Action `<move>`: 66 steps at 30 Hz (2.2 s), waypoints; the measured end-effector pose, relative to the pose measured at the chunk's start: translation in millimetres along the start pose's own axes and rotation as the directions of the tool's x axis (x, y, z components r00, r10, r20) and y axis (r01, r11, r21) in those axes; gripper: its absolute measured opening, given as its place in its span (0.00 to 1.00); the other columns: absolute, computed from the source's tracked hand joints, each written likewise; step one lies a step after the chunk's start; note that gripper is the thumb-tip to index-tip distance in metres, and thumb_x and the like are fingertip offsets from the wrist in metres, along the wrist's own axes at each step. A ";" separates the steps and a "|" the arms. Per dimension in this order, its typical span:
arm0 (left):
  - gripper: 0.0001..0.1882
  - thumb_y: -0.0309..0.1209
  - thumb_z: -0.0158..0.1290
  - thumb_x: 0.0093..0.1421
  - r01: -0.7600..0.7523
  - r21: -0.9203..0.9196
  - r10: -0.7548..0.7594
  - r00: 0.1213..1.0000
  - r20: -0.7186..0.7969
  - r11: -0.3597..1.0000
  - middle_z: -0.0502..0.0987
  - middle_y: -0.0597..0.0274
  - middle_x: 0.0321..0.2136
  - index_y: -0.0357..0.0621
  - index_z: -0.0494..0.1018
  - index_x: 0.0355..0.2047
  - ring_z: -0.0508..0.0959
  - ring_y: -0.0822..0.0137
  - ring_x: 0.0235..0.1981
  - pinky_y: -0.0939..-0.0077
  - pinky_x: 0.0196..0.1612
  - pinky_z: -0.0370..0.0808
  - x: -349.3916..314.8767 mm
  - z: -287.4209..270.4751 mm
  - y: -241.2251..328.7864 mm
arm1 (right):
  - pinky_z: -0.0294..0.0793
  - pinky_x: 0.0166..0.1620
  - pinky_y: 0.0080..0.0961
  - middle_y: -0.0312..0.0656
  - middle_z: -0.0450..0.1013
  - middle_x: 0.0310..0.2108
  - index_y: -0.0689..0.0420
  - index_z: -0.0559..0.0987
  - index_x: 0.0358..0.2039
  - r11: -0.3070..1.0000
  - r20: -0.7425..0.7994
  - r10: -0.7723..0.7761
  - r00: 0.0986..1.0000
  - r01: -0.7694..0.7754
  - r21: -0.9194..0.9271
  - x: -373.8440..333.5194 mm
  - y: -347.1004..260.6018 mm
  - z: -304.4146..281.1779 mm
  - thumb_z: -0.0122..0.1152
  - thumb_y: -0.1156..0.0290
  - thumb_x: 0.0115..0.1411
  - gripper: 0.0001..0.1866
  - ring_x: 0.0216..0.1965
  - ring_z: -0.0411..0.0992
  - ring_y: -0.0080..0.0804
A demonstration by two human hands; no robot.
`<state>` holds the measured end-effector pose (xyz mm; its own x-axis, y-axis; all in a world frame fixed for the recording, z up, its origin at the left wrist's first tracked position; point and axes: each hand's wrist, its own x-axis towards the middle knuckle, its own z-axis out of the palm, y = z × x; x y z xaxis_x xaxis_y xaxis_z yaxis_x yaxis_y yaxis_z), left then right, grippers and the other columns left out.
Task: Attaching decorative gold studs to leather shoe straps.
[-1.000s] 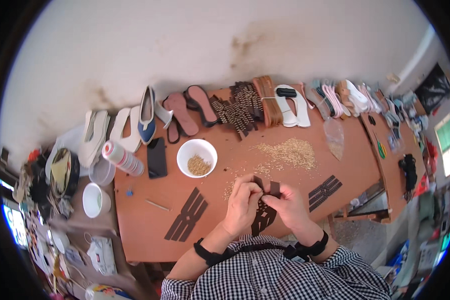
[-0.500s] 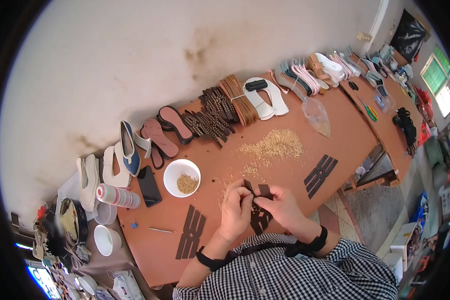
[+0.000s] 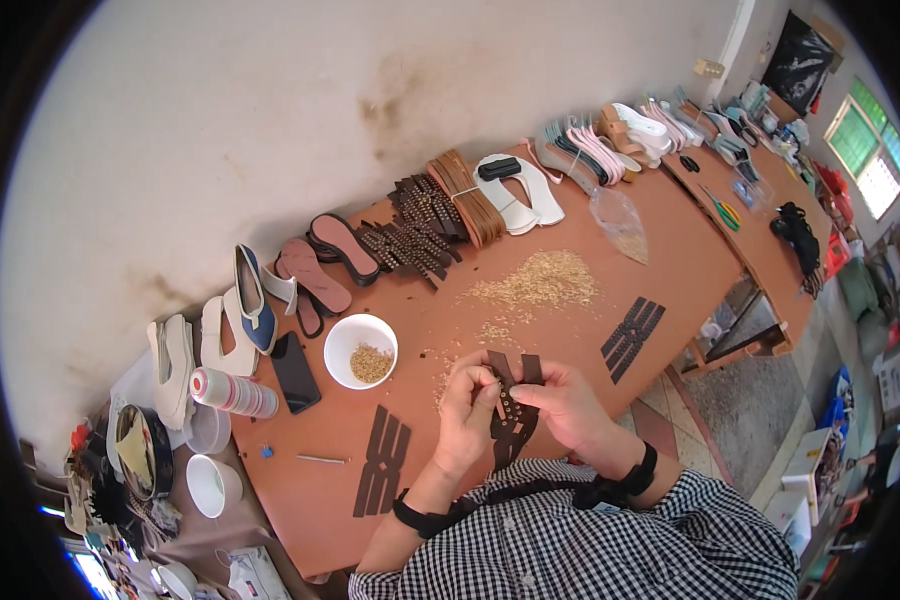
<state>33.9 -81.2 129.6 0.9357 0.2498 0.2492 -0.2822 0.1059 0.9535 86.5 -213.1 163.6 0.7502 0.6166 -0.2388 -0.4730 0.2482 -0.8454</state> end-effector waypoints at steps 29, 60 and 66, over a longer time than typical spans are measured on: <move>0.03 0.16 0.45 0.51 0.223 0.261 -0.203 0.974 -0.103 0.939 0.69 0.62 0.27 0.36 0.64 0.24 0.68 0.77 0.24 0.86 0.26 0.67 2.2 15.8 12.0 | 0.68 0.26 0.13 0.34 0.70 0.24 0.64 0.72 0.34 0.913 -0.093 -0.204 0.975 0.155 -0.377 -8.3 5.5 2.7 0.52 0.78 0.53 0.07 0.24 0.67 0.15; 0.10 0.14 0.51 0.49 0.140 -0.459 -0.243 0.955 -0.173 0.877 0.68 0.68 0.28 0.43 0.65 0.26 0.68 0.79 0.29 0.87 0.33 0.67 2.9 11.2 -5.2 | 0.68 0.29 0.13 0.35 0.70 0.23 0.65 0.73 0.32 0.875 -0.099 -0.212 0.972 0.144 -0.462 -4.6 4.9 2.5 0.54 0.76 0.53 0.07 0.26 0.69 0.18; 0.08 0.18 0.51 0.50 0.139 0.046 -0.129 0.976 -0.176 0.989 0.69 0.69 0.26 0.40 0.63 0.27 0.68 0.80 0.26 0.88 0.29 0.67 0.9 1.6 -19.8 | 0.70 0.31 0.14 0.37 0.71 0.29 0.64 0.71 0.36 0.976 -0.062 0.017 0.998 -0.030 -0.218 2.5 10.8 -4.3 0.53 0.78 0.52 0.10 0.29 0.69 0.18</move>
<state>40.6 -84.6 111.2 0.9123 0.3993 0.0903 -0.1391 0.0949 0.9857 85.2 -212.1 151.9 0.7690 0.5735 -0.2823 -0.3836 0.0607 -0.9215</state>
